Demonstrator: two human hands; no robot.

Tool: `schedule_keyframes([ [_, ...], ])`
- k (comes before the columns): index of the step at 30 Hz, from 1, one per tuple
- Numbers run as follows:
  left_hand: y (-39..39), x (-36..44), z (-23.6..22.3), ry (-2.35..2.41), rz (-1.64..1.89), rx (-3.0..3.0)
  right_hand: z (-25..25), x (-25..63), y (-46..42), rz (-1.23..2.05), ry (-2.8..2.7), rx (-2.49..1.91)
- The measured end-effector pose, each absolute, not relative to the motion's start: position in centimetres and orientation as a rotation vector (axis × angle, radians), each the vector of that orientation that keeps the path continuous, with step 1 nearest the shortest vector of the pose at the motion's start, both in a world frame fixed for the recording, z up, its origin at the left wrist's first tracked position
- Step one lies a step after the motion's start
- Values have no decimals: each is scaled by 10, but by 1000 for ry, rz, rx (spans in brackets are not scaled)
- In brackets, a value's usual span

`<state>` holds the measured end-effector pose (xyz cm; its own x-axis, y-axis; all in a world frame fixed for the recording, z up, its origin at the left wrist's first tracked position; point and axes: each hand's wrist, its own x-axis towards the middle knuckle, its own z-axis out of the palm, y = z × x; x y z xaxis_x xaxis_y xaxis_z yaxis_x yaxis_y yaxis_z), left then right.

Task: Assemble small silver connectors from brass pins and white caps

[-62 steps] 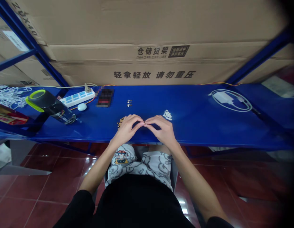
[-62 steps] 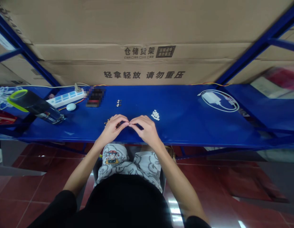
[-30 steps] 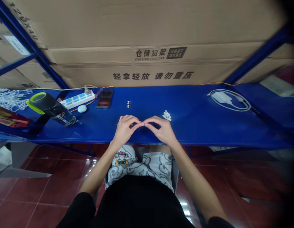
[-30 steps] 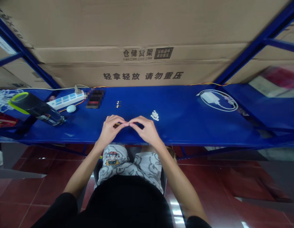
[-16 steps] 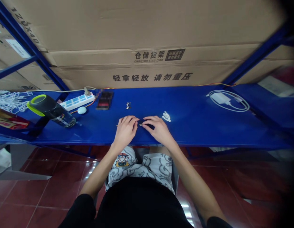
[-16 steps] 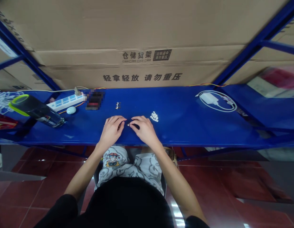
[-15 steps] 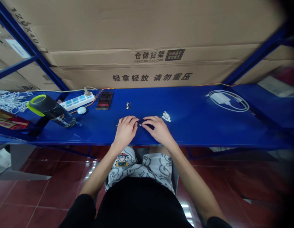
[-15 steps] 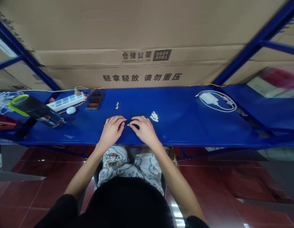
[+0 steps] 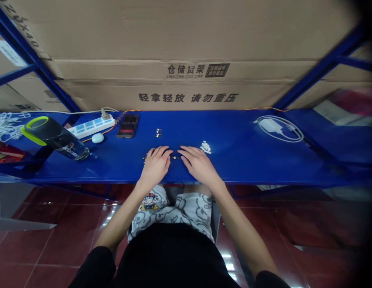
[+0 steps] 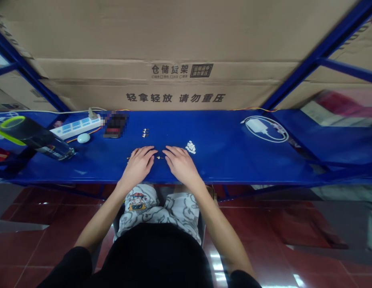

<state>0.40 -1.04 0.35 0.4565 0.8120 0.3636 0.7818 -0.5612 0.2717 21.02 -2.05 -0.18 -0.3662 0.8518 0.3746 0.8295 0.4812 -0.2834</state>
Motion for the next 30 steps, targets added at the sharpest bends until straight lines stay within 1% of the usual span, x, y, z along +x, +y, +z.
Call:
schedule_keyframes([
  [9,-9,3,3,1429,721,2615,-2,210,-19,97,-2253,-1377],
  [30,-8,3,4,1430,710,2629,-5,211,-16,53,-2275,-1368],
])
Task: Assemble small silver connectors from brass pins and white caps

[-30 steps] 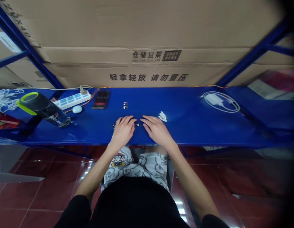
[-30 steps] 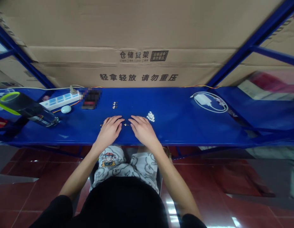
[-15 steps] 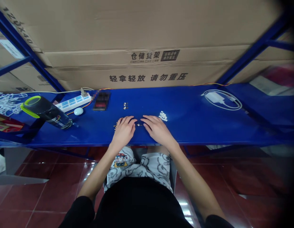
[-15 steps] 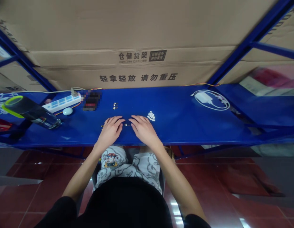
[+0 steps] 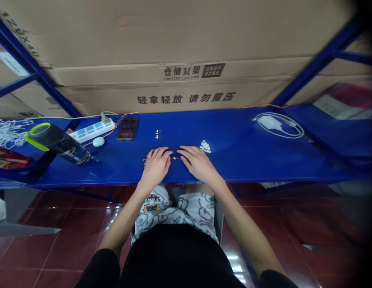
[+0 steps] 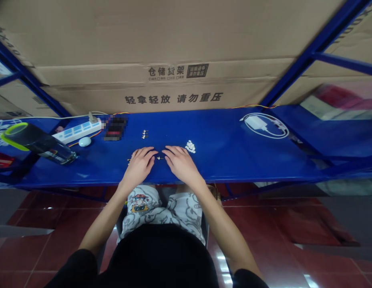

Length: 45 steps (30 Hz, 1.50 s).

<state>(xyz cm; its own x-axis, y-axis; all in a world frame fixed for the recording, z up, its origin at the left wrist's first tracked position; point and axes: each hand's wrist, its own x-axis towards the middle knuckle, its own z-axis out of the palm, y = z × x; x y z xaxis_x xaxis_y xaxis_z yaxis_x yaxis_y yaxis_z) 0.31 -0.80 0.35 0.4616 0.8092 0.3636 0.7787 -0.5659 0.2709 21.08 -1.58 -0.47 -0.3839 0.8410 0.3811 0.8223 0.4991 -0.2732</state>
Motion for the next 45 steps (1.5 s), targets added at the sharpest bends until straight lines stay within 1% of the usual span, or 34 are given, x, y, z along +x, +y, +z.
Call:
schedule_keyframes([
  [45,-8,3,3,1455,674,2643,-1,209,-18,38,-2286,-1404],
])
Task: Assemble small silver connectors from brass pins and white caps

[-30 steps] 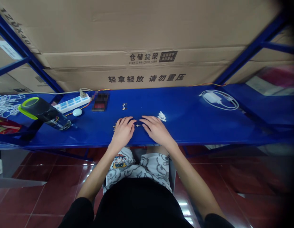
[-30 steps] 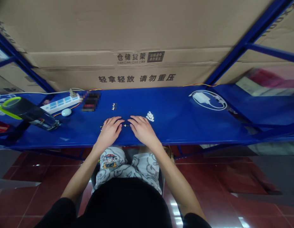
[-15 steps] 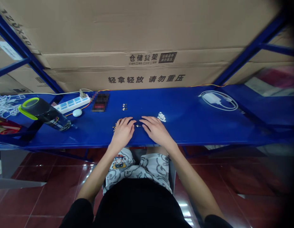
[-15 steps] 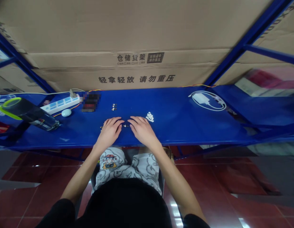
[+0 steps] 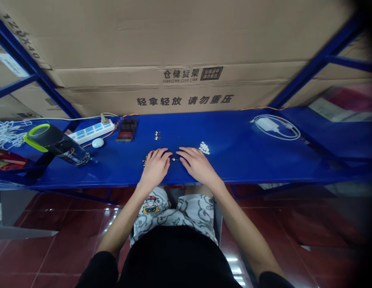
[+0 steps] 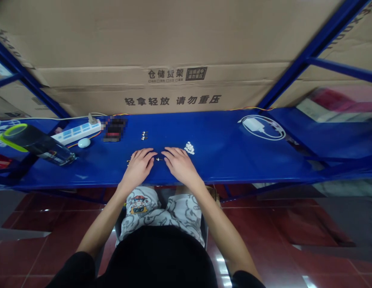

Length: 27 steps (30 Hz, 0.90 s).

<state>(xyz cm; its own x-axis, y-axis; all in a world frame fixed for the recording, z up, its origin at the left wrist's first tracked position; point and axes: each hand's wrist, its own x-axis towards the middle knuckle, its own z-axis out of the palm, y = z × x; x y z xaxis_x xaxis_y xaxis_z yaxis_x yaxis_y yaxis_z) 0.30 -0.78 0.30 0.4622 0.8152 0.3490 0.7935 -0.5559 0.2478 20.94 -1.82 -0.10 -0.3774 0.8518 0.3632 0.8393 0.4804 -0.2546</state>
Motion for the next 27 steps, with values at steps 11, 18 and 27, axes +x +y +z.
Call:
schedule_keyframes([
  [11,-7,2,1,1452,684,2652,-1,209,-18,25,-2296,-1407],
  [18,-8,3,3,1458,670,2640,-2,208,-19,4,-2299,-1403],
  [27,-7,2,1,1419,732,2622,7,227,-24,-467,-1889,-1741],
])
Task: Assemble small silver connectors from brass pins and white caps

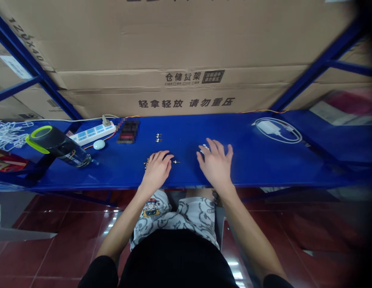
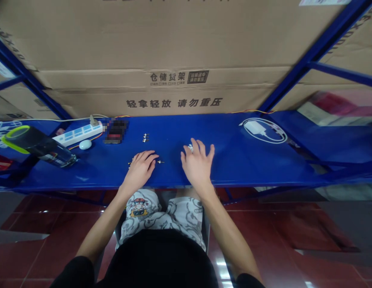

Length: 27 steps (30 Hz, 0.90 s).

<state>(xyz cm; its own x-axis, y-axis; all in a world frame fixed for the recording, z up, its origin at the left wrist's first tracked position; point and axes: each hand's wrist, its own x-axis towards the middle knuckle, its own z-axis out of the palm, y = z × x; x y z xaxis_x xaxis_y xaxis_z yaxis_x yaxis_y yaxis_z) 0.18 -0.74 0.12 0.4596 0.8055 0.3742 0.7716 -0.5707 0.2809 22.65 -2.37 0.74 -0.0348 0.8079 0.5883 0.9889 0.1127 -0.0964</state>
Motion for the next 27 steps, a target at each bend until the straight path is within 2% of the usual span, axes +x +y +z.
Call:
schedule_keyframes([
  [5,-7,2,1,1365,774,2592,8,235,-28,-545,-1884,-1812],
  [14,-7,-1,10,1230,969,2380,-1,221,-22,-424,-2022,-1686],
  [27,16,-51,18,1628,946,2347,-4,217,-16,-256,-2093,-1524],
])
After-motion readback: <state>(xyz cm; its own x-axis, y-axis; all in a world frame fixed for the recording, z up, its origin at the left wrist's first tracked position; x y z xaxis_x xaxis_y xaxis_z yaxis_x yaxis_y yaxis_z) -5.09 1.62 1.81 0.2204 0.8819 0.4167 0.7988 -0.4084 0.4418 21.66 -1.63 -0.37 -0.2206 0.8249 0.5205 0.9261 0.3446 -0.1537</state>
